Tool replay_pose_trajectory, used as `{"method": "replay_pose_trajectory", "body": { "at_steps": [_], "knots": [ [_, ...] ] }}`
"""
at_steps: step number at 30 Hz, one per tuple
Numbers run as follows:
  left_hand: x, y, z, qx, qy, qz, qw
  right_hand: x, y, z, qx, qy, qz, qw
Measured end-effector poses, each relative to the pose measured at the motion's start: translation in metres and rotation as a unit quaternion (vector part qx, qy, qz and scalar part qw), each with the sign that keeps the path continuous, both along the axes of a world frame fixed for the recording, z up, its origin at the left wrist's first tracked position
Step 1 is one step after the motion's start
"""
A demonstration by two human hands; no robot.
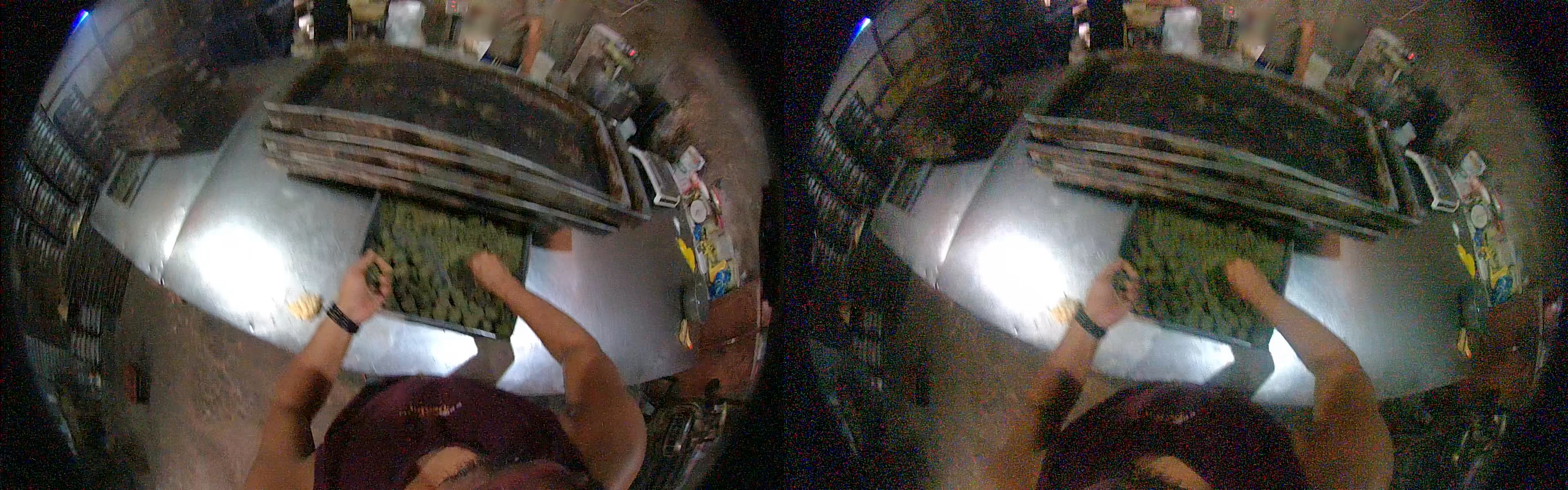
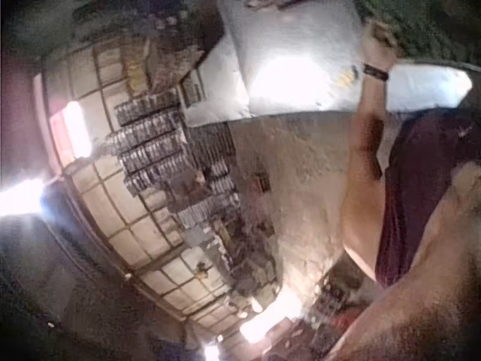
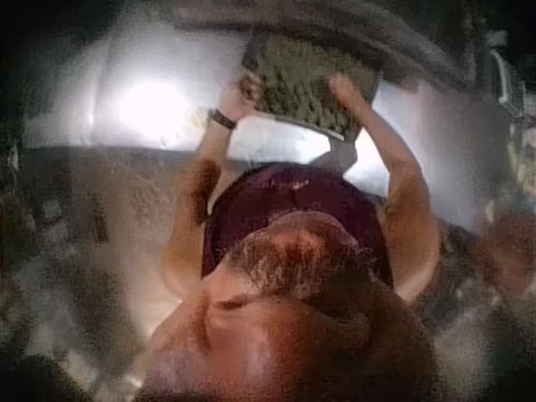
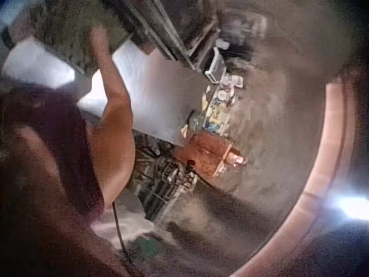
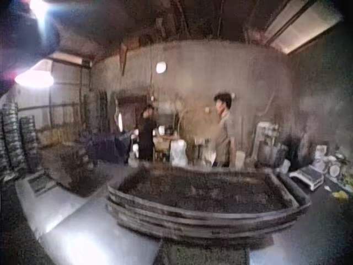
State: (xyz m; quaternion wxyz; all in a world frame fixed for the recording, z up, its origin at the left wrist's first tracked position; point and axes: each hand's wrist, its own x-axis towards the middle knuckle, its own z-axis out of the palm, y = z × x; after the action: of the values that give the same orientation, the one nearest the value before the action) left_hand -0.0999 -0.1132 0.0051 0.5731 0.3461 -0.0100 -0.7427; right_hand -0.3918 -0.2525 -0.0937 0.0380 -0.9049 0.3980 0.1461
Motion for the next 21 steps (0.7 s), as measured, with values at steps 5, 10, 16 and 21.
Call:
{"method": "replay_pose_trajectory", "body": {
  "at_steps": [5, 10, 16, 21],
  "knots": [
    [0.005, -0.046, -0.012, -0.093, 0.054, -0.124, 0.986, -0.001, 0.005, 0.038, 0.068, -0.121, -0.12, 0.983],
    [-0.023, -0.08, -0.018, -0.087, -0.038, -0.202, 0.975, 0.045, 0.026, 0.108, 0.252, -0.518, -0.357, 0.735],
    [-0.054, -0.091, -0.001, -0.073, -0.06, -0.255, 0.962, 0.095, 0.061, 0.135, 0.175, -0.566, -0.303, 0.746],
    [-0.066, -0.102, -0.026, -0.128, -0.199, -0.237, 0.942, 0.09, 0.059, 0.141, 0.021, -0.502, -0.219, 0.836]
  ]
}}
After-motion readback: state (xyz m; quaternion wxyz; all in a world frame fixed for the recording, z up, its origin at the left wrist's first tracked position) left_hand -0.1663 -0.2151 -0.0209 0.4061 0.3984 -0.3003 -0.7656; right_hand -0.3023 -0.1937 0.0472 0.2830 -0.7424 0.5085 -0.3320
